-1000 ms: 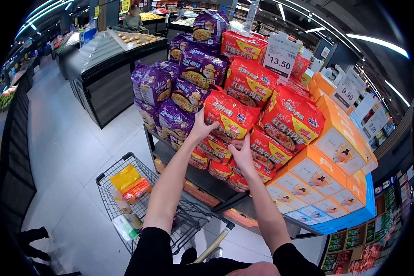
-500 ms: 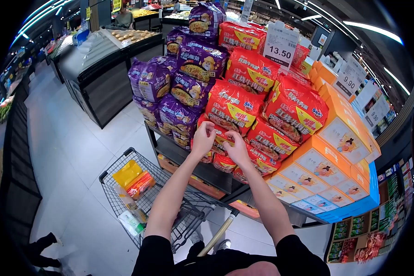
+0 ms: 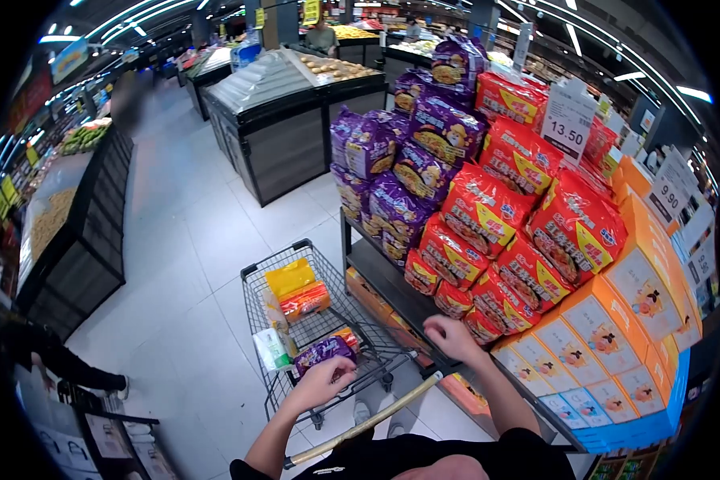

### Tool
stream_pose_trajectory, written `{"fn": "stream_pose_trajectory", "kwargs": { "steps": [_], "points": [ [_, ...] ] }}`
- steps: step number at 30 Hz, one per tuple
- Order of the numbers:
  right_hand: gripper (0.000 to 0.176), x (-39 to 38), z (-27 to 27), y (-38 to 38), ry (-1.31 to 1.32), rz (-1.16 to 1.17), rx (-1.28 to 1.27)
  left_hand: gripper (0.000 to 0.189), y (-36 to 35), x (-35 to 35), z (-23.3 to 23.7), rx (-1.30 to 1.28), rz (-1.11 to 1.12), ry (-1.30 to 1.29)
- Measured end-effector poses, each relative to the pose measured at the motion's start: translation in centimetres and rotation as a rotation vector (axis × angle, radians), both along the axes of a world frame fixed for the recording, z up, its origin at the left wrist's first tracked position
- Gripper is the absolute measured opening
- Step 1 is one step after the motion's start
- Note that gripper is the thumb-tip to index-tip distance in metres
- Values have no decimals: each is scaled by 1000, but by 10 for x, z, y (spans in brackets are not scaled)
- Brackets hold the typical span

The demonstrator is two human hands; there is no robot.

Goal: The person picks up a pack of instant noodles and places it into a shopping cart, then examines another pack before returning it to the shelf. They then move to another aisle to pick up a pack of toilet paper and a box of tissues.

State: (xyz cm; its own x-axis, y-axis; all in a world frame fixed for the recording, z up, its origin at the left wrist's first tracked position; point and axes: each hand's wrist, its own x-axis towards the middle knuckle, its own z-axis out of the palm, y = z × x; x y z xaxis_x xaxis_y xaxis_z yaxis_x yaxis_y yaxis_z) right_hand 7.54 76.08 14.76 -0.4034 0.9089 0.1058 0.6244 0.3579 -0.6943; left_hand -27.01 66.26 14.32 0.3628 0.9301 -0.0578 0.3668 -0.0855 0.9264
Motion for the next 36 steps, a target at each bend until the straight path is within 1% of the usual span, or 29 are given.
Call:
{"fn": "stream_pose_trajectory", "kwargs": {
  "steps": [2, 4, 5, 6, 7, 8, 9, 10, 11, 12, 13, 14, 16, 17, 18, 21, 23, 24, 26, 27, 29, 33, 35, 36],
  "points": [
    [25, 4, -34, -33, -190, 179, -16, 34, -42, -12, -28, -130, 85, 190],
    [29, 4, -61, -62, -319, 229, -124, 44, -75, -10, -38, -332, 90, 381],
    [29, 5, -71, -72, -317, 252, -118, 55, -92, -11, -69, -323, 48, 494],
    [27, 5, -82, -81, -360, 296, 67, 55, -107, -9, -90, -326, 69, 497],
    [25, 4, -88, -84, -397, 336, 254, 59, -120, -6, -108, -387, 28, 557],
    [25, 2, -93, -84, -390, 349, 262, 62, -132, -3, -124, -447, -16, 617],
    [26, -1, -96, -84, -399, 309, 313, 68, -141, 5, -118, -461, 19, 599],
    [28, -2, -99, -82, -407, 267, 366, 68, -145, 11, -112, -459, 33, 602],
    [28, -3, -101, -77, -398, 276, 375, 69, -149, 15, -105, -429, 115, 645],
    [30, -6, -102, -75, -404, 236, 343, 69, -154, 20, -91, -405, 195, 689],
    [31, -8, -105, -74, -410, 198, 307, 66, -160, 22, -91, -283, 298, 650],
    [31, -9, -107, -70, -398, 208, 303, 66, -161, 22, -92, -291, 308, 660],
    [32, -12, -107, -64, -403, 198, 361, 60, -164, 21, -99, -121, 430, 727],
    [33, -14, -107, -61, -357, 183, 352, 58, -166, 19, -109, 51, 462, 786],
    [37, -17, -108, -57, -418, 200, 303, 58, -165, 17, -112, 35, 460, 795],
    [40, -29, -103, -51, -432, 192, 266, 54, -152, 9, -114, -25, 494, 837],
    [46, -40, -93, -43, -521, 254, 103, 51, -144, 0, -119, 23, 548, 854],
    [46, -45, -93, -38, -517, 252, 106, 51, -139, -6, -121, 27, 548, 857],
    [51, -60, -96, -28, -567, 261, 9, 48, -133, -20, -125, 136, 579, 921],
    [51, -69, -97, -23, -568, 262, 9, 48, -128, -28, -125, 178, 586, 927],
    [49, -86, -97, -10, -661, 286, -58, 48, -118, -45, -126, 193, 598, 925],
    [51, -130, -94, 19, -660, 304, -124, 47, -94, -90, -130, 230, 623, 927],
    [54, -154, -100, 37, -700, 358, -195, 48, -81, -116, -132, 251, 629, 939],
    [54, -169, -95, 44, -704, 363, -192, 48, -74, -130, -132, 249, 636, 936]
  ]
}}
